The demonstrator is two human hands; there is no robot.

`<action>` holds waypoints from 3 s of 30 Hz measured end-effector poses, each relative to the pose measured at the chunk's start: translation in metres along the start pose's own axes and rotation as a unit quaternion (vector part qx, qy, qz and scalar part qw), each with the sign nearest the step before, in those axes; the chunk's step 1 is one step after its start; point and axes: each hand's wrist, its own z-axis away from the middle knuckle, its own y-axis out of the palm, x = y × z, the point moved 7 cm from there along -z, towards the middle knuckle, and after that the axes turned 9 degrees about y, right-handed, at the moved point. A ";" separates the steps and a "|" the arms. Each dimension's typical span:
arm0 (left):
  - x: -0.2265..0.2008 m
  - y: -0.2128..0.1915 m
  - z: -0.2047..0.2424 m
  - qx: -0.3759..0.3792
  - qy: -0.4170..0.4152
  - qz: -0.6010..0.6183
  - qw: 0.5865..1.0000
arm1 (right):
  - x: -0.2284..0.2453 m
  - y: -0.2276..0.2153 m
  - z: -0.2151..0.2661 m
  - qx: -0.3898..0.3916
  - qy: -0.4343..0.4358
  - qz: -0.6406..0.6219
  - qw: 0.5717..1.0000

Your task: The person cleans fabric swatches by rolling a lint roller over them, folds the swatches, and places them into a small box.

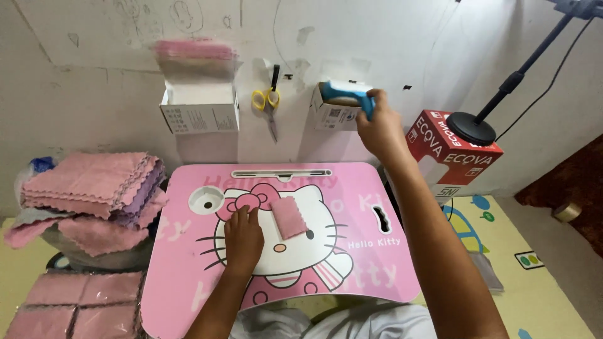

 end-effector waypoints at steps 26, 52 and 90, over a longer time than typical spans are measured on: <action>0.001 -0.054 0.000 -0.241 0.039 0.075 0.967 | -0.168 0.187 0.126 0.062 0.035 -0.113 0.991; 0.214 -0.193 -0.224 -0.201 -0.239 0.287 0.906 | -0.214 0.230 0.115 0.027 0.076 -0.042 0.996; 0.012 -0.198 -0.046 -0.025 -0.182 0.569 0.801 | -0.155 0.167 0.134 0.082 0.040 -0.130 0.987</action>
